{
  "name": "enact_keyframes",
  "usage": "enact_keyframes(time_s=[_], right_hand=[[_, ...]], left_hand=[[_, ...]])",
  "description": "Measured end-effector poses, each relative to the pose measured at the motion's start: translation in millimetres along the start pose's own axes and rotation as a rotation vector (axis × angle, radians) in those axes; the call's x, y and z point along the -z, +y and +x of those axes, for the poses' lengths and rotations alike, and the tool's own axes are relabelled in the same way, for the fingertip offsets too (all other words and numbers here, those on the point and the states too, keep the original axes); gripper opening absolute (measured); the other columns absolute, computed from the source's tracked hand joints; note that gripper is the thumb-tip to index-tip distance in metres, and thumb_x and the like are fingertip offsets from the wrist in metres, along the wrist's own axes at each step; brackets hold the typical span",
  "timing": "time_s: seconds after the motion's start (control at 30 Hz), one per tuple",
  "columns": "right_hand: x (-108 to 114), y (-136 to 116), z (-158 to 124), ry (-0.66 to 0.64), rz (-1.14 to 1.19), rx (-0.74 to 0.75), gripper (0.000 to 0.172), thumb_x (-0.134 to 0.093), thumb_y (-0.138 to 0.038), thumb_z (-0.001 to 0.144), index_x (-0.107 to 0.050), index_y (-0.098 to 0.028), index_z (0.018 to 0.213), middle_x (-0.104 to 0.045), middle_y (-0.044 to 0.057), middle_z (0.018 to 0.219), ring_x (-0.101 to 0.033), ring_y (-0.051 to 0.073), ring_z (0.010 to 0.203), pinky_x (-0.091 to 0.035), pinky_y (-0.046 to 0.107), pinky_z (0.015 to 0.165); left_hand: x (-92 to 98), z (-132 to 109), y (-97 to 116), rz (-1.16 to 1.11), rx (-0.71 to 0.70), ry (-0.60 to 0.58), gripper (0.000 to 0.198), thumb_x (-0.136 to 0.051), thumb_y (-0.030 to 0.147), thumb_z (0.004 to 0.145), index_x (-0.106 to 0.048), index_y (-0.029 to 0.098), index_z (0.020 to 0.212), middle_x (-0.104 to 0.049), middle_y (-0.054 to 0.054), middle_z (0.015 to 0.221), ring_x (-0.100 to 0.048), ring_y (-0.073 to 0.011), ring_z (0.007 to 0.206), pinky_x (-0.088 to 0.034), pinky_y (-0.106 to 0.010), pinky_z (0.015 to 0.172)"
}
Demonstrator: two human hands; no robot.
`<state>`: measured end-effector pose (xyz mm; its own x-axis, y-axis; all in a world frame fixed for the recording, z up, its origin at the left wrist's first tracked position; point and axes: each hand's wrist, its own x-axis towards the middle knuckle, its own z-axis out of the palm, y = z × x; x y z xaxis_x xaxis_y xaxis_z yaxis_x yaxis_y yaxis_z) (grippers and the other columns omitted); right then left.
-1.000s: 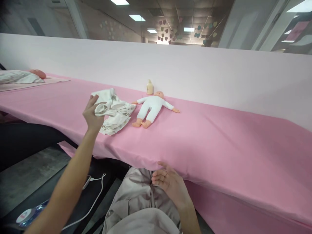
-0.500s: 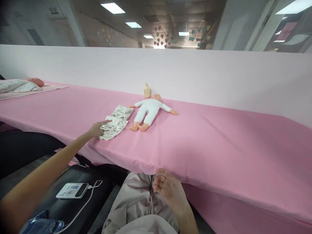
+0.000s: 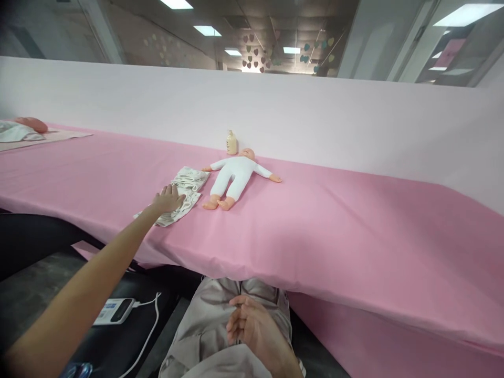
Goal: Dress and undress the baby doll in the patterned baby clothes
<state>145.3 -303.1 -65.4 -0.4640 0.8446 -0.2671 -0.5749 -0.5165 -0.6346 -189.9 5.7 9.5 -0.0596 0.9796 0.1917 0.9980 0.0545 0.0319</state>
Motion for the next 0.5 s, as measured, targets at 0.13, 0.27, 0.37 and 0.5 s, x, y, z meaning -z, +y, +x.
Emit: enact_keyframes(time_s=[0.13,0.27,0.37,0.5], right_hand=[[11,6,2,0.015,-0.021,-0.012,0.027,-0.062,-0.040,0.075,-0.067,-0.019,0.090,-0.064,0.003,0.066,-0.059,0.016,0.055,-0.041,0.028,0.057],[27,20,19,-0.041,-0.061,-0.072,0.028,-0.064,-0.046,0.068,-0.070,-0.025,0.086,-0.067,0.002,0.065,-0.060,0.015,0.054,-0.041,0.028,0.056],[35,34,40,-0.053,-0.129,-0.162,0.025,-0.063,-0.049,0.064,-0.071,-0.033,0.080,-0.067,-0.002,0.062,-0.058,0.013,0.050,-0.041,0.027,0.054],[37,40,67,0.058,-0.196,-0.120,0.019,-0.065,-0.053,0.050,-0.068,-0.040,0.064,-0.059,-0.008,0.046,-0.053,0.013,0.039,-0.036,0.025,0.045]], left_hand=[[1.6,19,1,0.014,0.031,-0.071,0.071,-0.035,0.038,0.086,-0.024,-0.008,0.139,-0.023,-0.033,0.145,-0.020,-0.0413,0.137,-0.022,-0.059,0.104],[22.4,54,15,-0.015,-0.048,0.030,0.070,-0.040,0.034,0.084,-0.022,0.003,0.144,-0.015,-0.023,0.152,-0.009,-0.0365,0.141,-0.019,-0.052,0.109],[22.9,74,32,0.005,-0.133,0.076,0.065,-0.038,0.037,0.086,-0.029,0.004,0.141,-0.023,-0.022,0.150,-0.014,-0.0359,0.140,-0.020,-0.048,0.109],[9.8,89,44,0.068,-0.129,-0.072,0.067,-0.054,0.036,0.077,-0.042,0.000,0.132,-0.036,-0.030,0.139,-0.026,-0.0462,0.132,-0.022,-0.055,0.104]])
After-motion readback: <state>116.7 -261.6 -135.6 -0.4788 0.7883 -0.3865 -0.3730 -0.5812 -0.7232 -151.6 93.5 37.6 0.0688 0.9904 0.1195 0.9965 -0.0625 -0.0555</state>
